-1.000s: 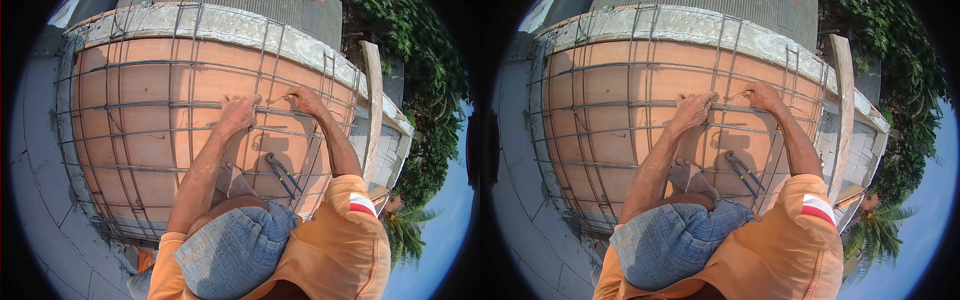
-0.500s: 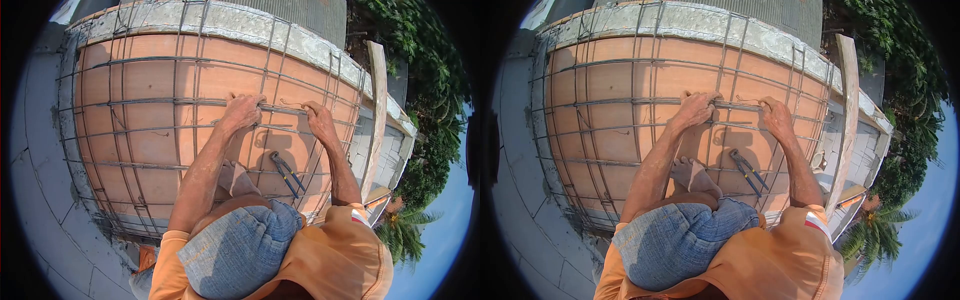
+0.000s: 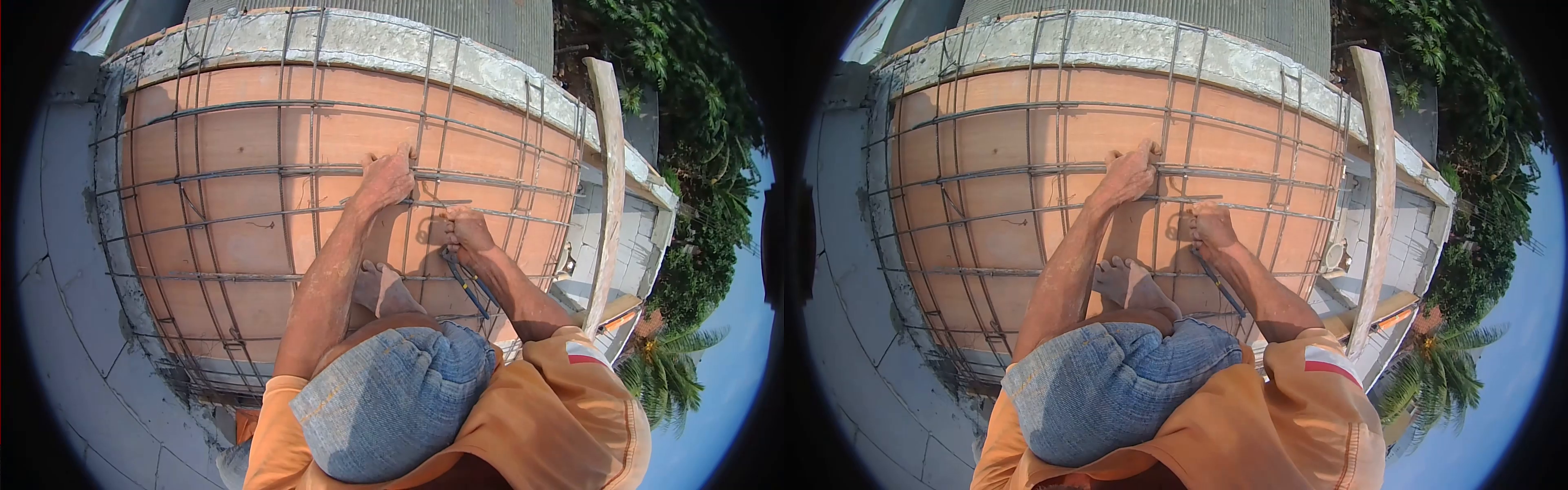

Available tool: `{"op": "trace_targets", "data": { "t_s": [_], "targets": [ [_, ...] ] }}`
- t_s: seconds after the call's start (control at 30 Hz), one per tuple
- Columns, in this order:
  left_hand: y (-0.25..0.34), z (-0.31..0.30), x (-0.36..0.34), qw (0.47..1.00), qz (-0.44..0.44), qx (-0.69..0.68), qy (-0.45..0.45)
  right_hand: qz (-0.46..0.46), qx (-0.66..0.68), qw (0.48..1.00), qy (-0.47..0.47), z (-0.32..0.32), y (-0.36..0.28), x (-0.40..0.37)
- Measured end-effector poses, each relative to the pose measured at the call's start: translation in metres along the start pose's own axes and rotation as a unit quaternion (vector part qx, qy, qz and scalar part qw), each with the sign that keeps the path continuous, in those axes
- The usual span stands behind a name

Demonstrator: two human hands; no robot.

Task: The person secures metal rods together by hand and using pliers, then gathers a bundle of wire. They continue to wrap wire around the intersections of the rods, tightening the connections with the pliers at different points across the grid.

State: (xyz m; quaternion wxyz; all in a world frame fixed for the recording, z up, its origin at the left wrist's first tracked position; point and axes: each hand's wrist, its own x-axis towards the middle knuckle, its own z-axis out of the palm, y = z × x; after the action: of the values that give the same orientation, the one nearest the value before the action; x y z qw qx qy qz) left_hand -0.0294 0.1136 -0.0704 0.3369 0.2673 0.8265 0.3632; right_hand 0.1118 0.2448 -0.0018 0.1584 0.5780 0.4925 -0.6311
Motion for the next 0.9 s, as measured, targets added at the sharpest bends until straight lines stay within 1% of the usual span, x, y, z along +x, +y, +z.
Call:
{"op": "trace_targets", "data": {
  "t_s": [0.07,0.1,0.17,0.2,0.27,0.33,0.4,0.53,0.6,0.7,0.83,0.9],
  "targets": [
    [-0.005,0.009,0.004,0.999,0.008,0.002,0.034,0.023,0.039,0.998,-0.05,0.005,-0.004,0.0],
    [-0.01,0.012,0.005,0.999,0.01,0.001,0.033,0.022,0.04,0.998,-0.048,0.007,-0.006,0.003],
    [-0.009,0.011,0.004,1.0,0.012,0.006,0.028,0.049,0.097,0.992,-0.066,0.008,-0.007,0.01],
    [-0.009,0.01,0.004,1.0,0.013,0.007,0.027,0.046,0.101,0.992,-0.058,0.006,-0.006,0.012],
    [-0.007,0.01,0.005,1.0,0.015,0.005,0.027,0.074,0.12,0.986,-0.085,0.001,-0.007,0.012],
    [-0.007,0.008,0.004,0.999,0.015,0.007,0.028,0.069,0.15,0.983,-0.085,-0.004,-0.005,0.012],
    [-0.008,0.006,0.002,1.0,0.015,0.008,0.026,0.084,0.233,0.964,-0.1,-0.009,0.006,0.023],
    [-0.01,0.005,0.001,1.0,0.014,0.008,0.026,0.073,0.23,0.966,-0.091,-0.01,0.007,0.011],
    [-0.011,0.006,0.002,1.0,0.014,0.006,0.027,0.083,0.174,0.975,-0.114,-0.018,0.0,0.001],
    [-0.01,0.007,0.002,1.0,0.017,0.002,0.026,0.088,0.152,0.979,-0.099,-0.02,-0.017,-0.018],
    [-0.009,0.006,0.002,0.999,0.02,-0.009,0.029,0.106,0.152,0.978,-0.1,-0.013,-0.007,-0.006],
    [-0.009,0.004,0.002,0.999,0.02,-0.018,0.03,0.117,0.159,0.973,-0.116,-0.013,-0.002,-0.001]
  ]
}}
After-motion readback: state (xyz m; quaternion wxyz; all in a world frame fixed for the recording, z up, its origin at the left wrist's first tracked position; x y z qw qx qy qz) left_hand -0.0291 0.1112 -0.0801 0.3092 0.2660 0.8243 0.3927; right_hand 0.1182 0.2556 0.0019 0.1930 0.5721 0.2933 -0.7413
